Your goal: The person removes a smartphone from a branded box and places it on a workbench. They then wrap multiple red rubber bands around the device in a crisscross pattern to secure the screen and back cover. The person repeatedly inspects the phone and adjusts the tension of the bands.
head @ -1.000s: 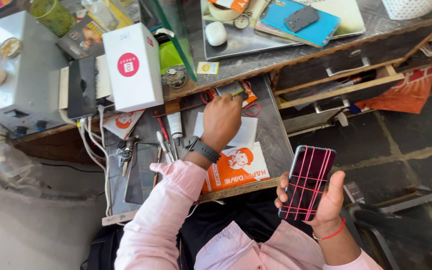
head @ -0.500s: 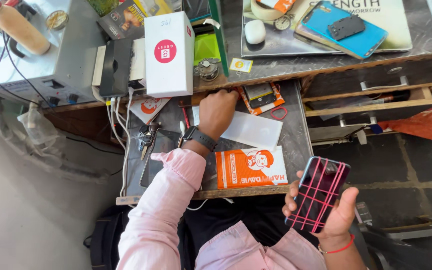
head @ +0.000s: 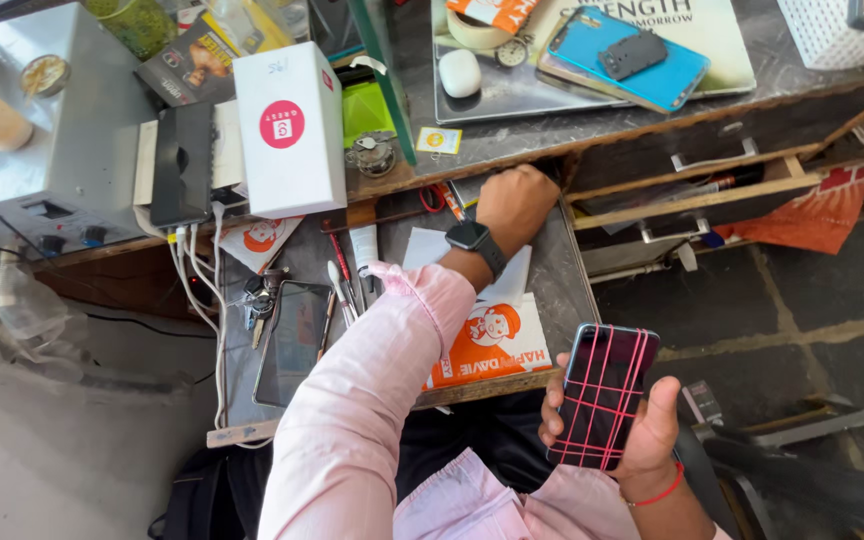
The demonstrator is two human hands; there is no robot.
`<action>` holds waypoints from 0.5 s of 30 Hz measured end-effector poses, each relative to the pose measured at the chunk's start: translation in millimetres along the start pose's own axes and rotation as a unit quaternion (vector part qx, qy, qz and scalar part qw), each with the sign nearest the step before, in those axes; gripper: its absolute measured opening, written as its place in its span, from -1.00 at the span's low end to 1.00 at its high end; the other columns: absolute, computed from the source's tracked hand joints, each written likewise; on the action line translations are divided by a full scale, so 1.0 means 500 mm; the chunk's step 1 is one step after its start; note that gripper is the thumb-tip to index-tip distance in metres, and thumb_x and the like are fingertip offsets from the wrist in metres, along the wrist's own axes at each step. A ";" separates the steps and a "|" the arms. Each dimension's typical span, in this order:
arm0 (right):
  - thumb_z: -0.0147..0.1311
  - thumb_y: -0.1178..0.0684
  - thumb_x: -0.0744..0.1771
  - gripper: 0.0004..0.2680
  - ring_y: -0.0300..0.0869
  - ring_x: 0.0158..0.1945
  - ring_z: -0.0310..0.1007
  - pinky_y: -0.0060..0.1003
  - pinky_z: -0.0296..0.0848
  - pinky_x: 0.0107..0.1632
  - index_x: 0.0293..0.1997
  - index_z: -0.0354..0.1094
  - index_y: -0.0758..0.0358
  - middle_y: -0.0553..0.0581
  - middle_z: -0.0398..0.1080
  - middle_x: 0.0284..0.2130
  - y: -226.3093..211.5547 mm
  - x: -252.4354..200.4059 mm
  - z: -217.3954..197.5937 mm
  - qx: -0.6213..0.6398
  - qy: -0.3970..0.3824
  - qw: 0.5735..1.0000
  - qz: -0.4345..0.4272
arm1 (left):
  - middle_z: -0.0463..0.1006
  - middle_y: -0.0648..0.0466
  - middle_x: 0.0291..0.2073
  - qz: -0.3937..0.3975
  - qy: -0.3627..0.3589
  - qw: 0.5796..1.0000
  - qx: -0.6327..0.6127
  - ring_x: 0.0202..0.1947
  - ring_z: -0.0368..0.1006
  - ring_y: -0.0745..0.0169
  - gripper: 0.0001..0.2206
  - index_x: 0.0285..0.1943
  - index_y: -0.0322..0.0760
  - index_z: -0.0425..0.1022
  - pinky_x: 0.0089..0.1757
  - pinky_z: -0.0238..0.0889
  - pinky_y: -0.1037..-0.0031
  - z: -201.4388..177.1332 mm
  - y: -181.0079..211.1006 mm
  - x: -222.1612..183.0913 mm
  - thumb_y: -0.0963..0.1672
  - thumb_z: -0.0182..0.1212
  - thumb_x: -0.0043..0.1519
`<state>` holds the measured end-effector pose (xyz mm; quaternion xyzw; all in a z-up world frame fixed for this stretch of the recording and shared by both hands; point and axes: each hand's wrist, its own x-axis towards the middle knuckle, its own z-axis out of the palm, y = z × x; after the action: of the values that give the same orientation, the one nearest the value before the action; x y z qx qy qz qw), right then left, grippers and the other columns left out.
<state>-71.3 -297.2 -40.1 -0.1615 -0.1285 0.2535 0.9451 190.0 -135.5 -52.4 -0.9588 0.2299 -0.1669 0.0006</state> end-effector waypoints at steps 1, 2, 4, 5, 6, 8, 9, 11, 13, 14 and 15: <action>-0.04 -0.60 0.31 -0.20 0.08 -0.07 0.42 0.05 0.45 -0.05 0.42 0.04 0.47 0.38 0.35 -0.03 -0.003 0.000 0.000 0.004 0.000 1.000 0.004 | 0.59 -0.07 -0.39 -0.003 -0.008 1.000 0.007 -0.36 0.63 0.00 -0.92 -0.32 -0.30 0.56 -0.40 0.48 0.28 0.005 0.001 0.000 -0.19 0.17 0.17; -0.04 -0.60 0.31 -0.20 0.09 -0.07 0.43 0.05 0.46 -0.04 0.41 0.04 0.47 0.38 0.35 -0.04 -0.004 -0.001 -0.001 0.009 0.000 1.000 0.007 | 0.59 -0.07 -0.40 0.006 0.003 1.000 0.001 -0.38 0.63 0.00 -0.93 -0.32 -0.31 0.55 -0.41 0.47 0.27 0.004 0.002 -0.004 -0.19 0.18 0.16; -0.03 -0.60 0.30 -0.20 0.09 -0.06 0.43 0.05 0.46 -0.04 0.41 0.02 0.48 0.39 0.35 -0.03 -0.006 -0.002 -0.004 0.007 0.003 1.000 0.008 | 0.59 -0.07 -0.43 0.023 0.029 0.999 -0.007 -0.42 0.62 0.00 -0.94 -0.32 -0.32 0.53 -0.44 0.46 0.27 -0.022 -0.005 -0.009 -0.20 0.18 0.14; -0.03 -0.60 0.30 -0.20 0.09 -0.05 0.43 0.04 0.46 -0.04 0.41 0.01 0.48 0.39 0.35 -0.03 -0.008 -0.002 -0.006 0.005 0.003 1.000 0.008 | 0.58 -0.08 -0.44 0.019 0.043 0.999 -0.028 -0.44 0.61 -0.01 -0.94 -0.31 -0.33 0.52 -0.46 0.45 0.26 -0.044 -0.008 -0.017 -0.20 0.17 0.14; -0.02 -0.59 0.30 -0.19 0.10 -0.04 0.43 0.05 0.47 -0.02 0.43 0.00 0.49 0.39 0.35 -0.01 -0.013 -0.005 -0.009 0.001 -0.001 1.000 0.007 | 0.58 -0.09 -0.45 0.016 0.057 0.997 -0.048 -0.47 0.60 -0.03 -0.93 -0.29 -0.35 0.51 -0.48 0.43 0.24 -0.070 -0.008 -0.035 -0.20 0.17 0.15; 0.01 -0.57 0.31 -0.18 0.12 -0.02 0.44 0.07 0.47 0.00 0.46 -0.01 0.51 0.40 0.33 0.04 -0.014 -0.014 -0.019 -0.001 -0.005 1.000 -0.006 | 0.58 -0.12 -0.46 0.005 0.089 0.990 -0.105 -0.49 0.57 -0.09 -0.92 -0.28 -0.37 0.50 -0.49 0.40 0.20 -0.129 -0.014 -0.064 -0.19 0.17 0.16; 0.02 -0.57 0.30 -0.18 0.11 -0.02 0.44 0.07 0.48 0.00 0.46 -0.02 0.50 0.40 0.29 0.11 -0.014 -0.017 -0.023 -0.014 0.001 1.000 -0.011 | 0.58 -0.13 -0.46 -0.011 0.104 0.984 -0.143 -0.50 0.55 -0.13 -0.91 -0.28 -0.39 0.49 -0.48 0.38 0.17 -0.158 -0.018 -0.083 -0.19 0.17 0.17; 0.05 -0.56 0.28 -0.18 0.11 -0.02 0.44 0.08 0.50 -0.01 0.45 -0.04 0.49 0.42 0.20 0.24 -0.019 -0.015 -0.037 -0.041 0.011 0.999 -0.014 | 0.58 -0.14 -0.48 -0.035 0.109 0.965 -0.237 -0.49 0.53 -0.16 -0.89 -0.28 -0.39 0.49 -0.45 0.35 0.16 -0.216 -0.023 -0.127 -0.18 0.19 0.21; 0.09 -0.55 0.27 -0.20 0.11 -0.03 0.46 0.05 0.52 -0.06 0.49 -0.08 0.33 0.42 0.04 0.42 -0.014 -0.011 -0.041 -0.084 0.007 0.996 -0.038 | 0.56 -0.15 -0.52 -0.054 0.088 0.933 -0.345 -0.48 0.52 -0.12 -0.88 -0.28 -0.37 0.52 -0.41 0.32 0.19 -0.272 -0.021 -0.180 -0.17 0.21 0.27; 0.10 -0.54 0.26 -0.21 0.11 -0.04 0.47 0.03 0.53 -0.08 0.50 -0.11 0.25 0.42 -0.04 0.50 -0.012 -0.001 -0.033 -0.106 0.003 0.993 -0.050 | 0.56 -0.10 -0.55 -0.087 0.045 0.914 -0.393 -0.54 0.51 -0.02 -0.89 -0.27 -0.37 0.53 -0.45 0.31 0.24 -0.297 -0.016 -0.201 -0.17 0.21 0.24; 0.12 -0.54 0.27 -0.19 0.09 -0.02 0.47 0.02 0.53 -0.06 0.49 -0.09 0.34 0.41 -0.06 0.52 -0.011 0.004 -0.025 -0.115 -0.003 0.992 -0.044 | 0.56 -0.06 -0.59 -0.122 -0.001 0.889 -0.440 -0.60 0.50 0.08 -0.90 -0.26 -0.37 0.53 -0.49 0.29 0.29 -0.318 -0.009 -0.226 -0.17 0.20 0.22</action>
<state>-63.0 -303.6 -48.9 -0.2631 -0.1662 0.1959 0.9299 46.2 -69.5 62.0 -0.8813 0.1610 -0.0463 -0.4418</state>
